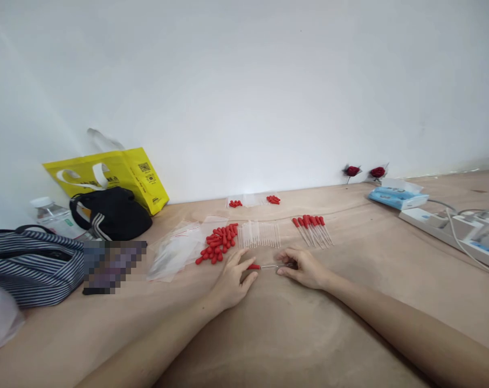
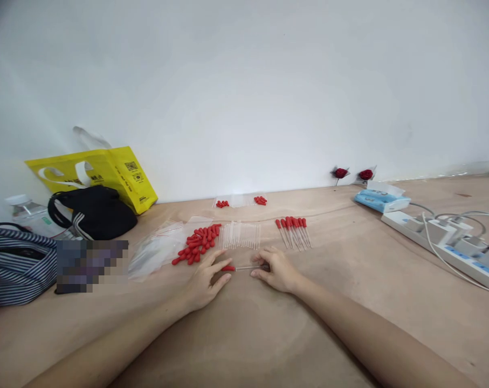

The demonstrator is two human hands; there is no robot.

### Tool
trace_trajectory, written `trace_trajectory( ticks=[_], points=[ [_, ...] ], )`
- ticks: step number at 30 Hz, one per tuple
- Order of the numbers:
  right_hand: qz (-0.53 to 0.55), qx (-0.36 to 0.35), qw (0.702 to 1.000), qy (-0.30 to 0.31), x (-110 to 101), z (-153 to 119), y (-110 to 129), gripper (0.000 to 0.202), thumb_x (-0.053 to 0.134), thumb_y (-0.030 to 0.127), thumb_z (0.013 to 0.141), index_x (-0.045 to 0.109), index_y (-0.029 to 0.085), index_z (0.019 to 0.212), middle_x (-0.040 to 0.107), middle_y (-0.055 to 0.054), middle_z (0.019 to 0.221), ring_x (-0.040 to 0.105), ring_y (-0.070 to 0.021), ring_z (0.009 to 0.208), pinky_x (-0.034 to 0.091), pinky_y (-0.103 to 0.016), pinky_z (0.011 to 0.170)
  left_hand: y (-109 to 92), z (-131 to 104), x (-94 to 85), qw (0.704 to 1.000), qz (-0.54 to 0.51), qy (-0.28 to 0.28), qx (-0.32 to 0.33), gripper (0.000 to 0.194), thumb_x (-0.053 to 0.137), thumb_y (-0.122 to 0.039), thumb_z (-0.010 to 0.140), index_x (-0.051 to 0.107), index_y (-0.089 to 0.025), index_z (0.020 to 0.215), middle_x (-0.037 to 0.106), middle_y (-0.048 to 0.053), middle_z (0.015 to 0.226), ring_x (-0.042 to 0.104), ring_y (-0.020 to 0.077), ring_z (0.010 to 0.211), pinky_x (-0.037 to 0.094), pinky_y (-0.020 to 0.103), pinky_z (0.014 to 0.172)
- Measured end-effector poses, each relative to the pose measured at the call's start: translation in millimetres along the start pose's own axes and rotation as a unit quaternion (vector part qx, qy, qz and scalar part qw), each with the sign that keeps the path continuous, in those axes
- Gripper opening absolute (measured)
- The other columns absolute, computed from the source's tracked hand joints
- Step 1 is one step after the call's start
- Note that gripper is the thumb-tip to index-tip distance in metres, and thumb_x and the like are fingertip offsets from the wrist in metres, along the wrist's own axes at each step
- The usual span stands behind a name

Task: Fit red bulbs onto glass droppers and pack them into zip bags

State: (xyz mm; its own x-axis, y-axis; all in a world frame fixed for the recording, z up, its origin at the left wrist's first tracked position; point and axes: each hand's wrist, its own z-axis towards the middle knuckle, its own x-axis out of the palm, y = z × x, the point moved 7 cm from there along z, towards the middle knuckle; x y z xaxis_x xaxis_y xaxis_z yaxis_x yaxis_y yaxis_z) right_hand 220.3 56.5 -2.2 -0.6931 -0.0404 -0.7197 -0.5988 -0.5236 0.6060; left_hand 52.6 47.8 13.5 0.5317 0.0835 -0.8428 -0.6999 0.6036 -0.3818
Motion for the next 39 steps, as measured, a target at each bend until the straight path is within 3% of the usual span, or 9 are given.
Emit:
trace_trajectory(
  ticks=[6,9,12,18,24,27,30,34,39],
  points=[
    [-0.031,-0.054,0.998,-0.011,5.2,1.0,13.0,0.014,0.051,0.022,0.080,0.064,0.018,0.076,0.057,-0.004,0.075,0.051,-0.0149,0.075,0.040,-0.028,0.069,-4.2,4.2,6.7,0.999,-0.032,-0.011,0.024,0.021,0.044,-0.018,0.082,0.065,-0.016,0.088,0.062,0.009,0.101,0.055,0.0214,0.102,0.044,0.037,0.089],
    [-0.068,-0.078,0.994,-0.037,4.1,-1.3,17.8,0.014,0.049,0.021,0.081,0.061,0.017,0.075,0.057,-0.005,0.077,0.050,-0.0161,0.077,0.039,-0.030,0.070,-9.4,3.9,6.2,0.998,-0.033,-0.026,0.055,0.021,0.043,-0.017,0.083,0.064,-0.017,0.088,0.063,0.008,0.100,0.052,0.0218,0.106,0.041,0.040,0.093],
    [-0.095,-0.085,0.991,-0.049,3.2,-3.6,19.7,0.012,0.048,0.021,0.082,0.058,0.017,0.076,0.057,-0.005,0.080,0.050,-0.0169,0.079,0.038,-0.031,0.071,-11.3,3.8,8.4,0.998,-0.034,-0.005,0.058,0.023,0.042,-0.017,0.083,0.063,-0.019,0.092,0.065,0.006,0.099,0.054,0.0208,0.104,0.040,0.041,0.094],
    [-0.097,-0.088,0.991,-0.038,4.7,-3.4,20.4,0.007,0.049,0.019,0.080,0.053,0.018,0.075,0.057,-0.004,0.079,0.049,-0.0160,0.078,0.037,-0.029,0.069,-8.0,5.1,13.3,0.998,-0.055,0.023,0.031,0.026,0.041,-0.017,0.083,0.063,-0.018,0.096,0.064,0.006,0.104,0.056,0.0196,0.102,0.043,0.037,0.091],
    [-0.124,-0.080,0.988,-0.043,5.0,-3.7,24.9,0.008,0.049,0.022,0.079,0.052,0.018,0.073,0.057,-0.003,0.075,0.050,-0.0157,0.075,0.033,-0.030,0.069,-6.5,3.6,11.2,0.999,-0.052,-0.003,0.007,0.024,0.042,-0.020,0.083,0.064,-0.020,0.095,0.066,0.004,0.100,0.058,0.0207,0.099,0.045,0.037,0.088],
    [-0.111,-0.062,0.991,-0.048,6.8,-6.5,28.8,0.007,0.046,0.020,0.080,0.051,0.017,0.076,0.058,-0.002,0.073,0.051,-0.0140,0.069,0.032,-0.029,0.068,-5.3,3.2,7.7,0.998,-0.052,-0.012,-0.041,0.024,0.042,-0.024,0.084,0.064,-0.021,0.093,0.068,0.003,0.094,0.062,0.0213,0.089,0.048,0.034,0.078],
    [-0.077,-0.053,0.995,-0.047,11.4,-10.2,34.5,0.009,0.041,0.017,0.083,0.051,0.017,0.081,0.059,-0.001,0.071,0.051,-0.0133,0.065,0.033,-0.029,0.067,-1.4,2.9,7.0,0.991,-0.091,-0.014,-0.093,0.024,0.041,-0.028,0.085,0.063,-0.021,0.091,0.069,0.002,0.086,0.064,0.0192,0.078,0.050,0.029,0.067],
    [-0.056,-0.055,0.995,-0.059,13.1,-12.1,39.6,0.022,0.041,0.019,0.084,0.050,0.018,0.104,0.061,-0.004,0.078,0.054,-0.0150,0.072,0.034,-0.029,0.068,4.3,3.6,10.9,0.977,-0.182,-0.023,-0.107,0.021,0.042,-0.029,0.084,0.060,-0.019,0.089,0.067,0.002,0.084,0.062,0.0173,0.077,0.049,0.027,0.069],
    [-0.076,-0.085,0.992,-0.052,12.6,-11.6,43.5,0.023,0.042,0.020,0.084,0.056,0.019,0.102,0.061,-0.005,0.079,0.054,-0.0145,0.072,0.032,-0.030,0.069,8.8,4.6,13.7,0.967,-0.224,-0.032,-0.116,0.019,0.047,-0.030,0.081,0.060,-0.017,0.086,0.066,0.002,0.079,0.061,0.0164,0.072,0.049,0.026,0.067]
  ],
)
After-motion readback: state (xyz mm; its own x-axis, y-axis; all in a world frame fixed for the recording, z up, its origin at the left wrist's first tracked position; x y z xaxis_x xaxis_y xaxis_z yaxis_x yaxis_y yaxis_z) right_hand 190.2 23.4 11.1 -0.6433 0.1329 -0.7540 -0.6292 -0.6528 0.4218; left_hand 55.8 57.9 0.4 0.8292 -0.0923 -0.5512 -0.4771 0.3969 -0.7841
